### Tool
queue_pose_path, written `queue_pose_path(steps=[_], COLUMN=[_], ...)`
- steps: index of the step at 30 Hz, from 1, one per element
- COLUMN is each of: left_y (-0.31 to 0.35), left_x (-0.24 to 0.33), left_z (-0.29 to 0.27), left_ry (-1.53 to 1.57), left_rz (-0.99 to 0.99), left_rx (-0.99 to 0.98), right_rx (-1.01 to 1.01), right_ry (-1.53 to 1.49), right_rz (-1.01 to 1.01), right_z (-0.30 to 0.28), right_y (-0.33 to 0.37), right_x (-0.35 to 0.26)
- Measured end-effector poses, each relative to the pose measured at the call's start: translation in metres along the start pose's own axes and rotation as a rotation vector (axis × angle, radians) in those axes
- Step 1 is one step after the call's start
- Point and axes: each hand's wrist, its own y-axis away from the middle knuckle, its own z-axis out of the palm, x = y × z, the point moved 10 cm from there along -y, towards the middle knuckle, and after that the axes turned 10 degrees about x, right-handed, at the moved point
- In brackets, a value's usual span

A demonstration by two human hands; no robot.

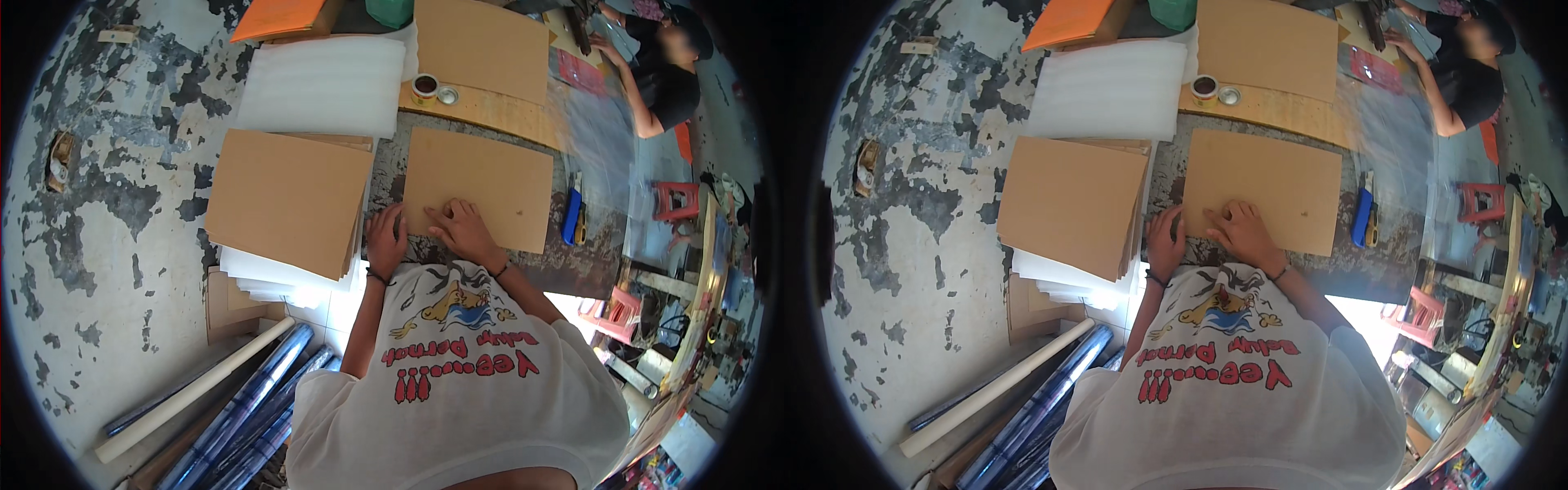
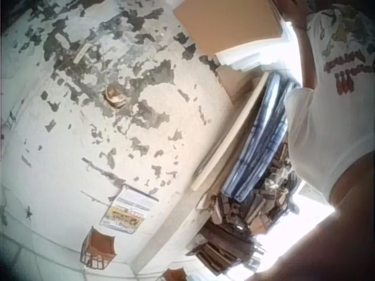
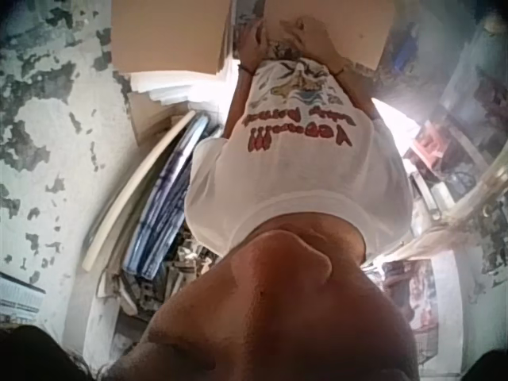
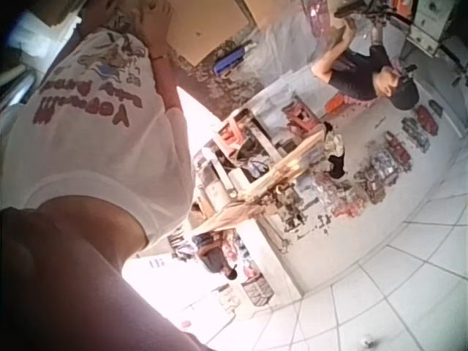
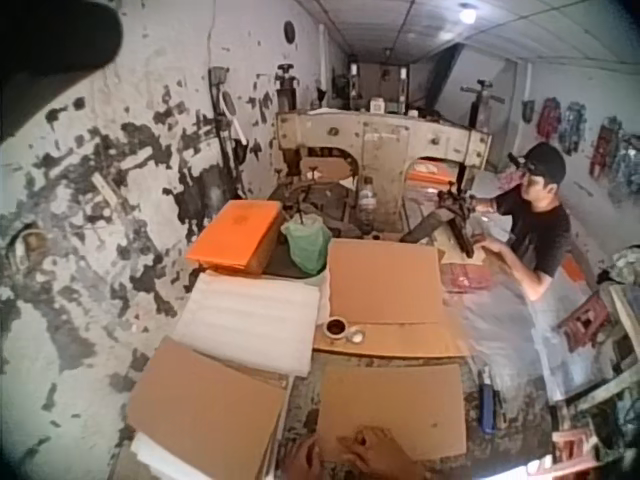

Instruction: The person layers pieces of cardboard and white foam sheets on a workbench, pressing the layers together by hand.

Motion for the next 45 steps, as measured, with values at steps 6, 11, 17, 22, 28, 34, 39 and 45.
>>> queue_pose_path(steps=[6,11,17,22,28,34,39,45], left_y=[0.002,0.004,0.005,0.003,0.003,0.003,0.004,0.001], left_x=[0.0,-0.005,-0.007,-0.005,-0.006,-0.005,-0.004,-0.002], left_z=[-0.002,0.001,0.003,0.004,0.006,0.006,0.003,0.004], left_ry=[-0.027,-0.024,-0.044,-0.018,-0.07,-0.045,-0.04,-0.048], left_rz=[0.011,0.0,-0.023,-0.036,-0.009,0.005,-0.02,-0.015], left_rx=[0.028,0.004,-0.016,-0.021,-0.01,-0.001,-0.01,-0.005], right_rx=[-0.063,-0.018,0.143,0.17,0.025,-0.327,-0.286,-0.299], right_ry=[0.006,-0.736,-0.082,0.212,0.417,0.724,0.922,0.961], right_rz=[-0.038,0.399,0.349,0.276,0.295,0.191,0.201,0.314], right_z=[0.008,-0.004,-0.058,-0.053,-0.046,-0.063,-0.093,-0.096], right_y=[0.005,0.01,0.021,0.026,0.02,0.031,0.031,0.039], right_x=[-0.006,0.047,0.086,0.077,0.062,0.118,0.178,0.222])
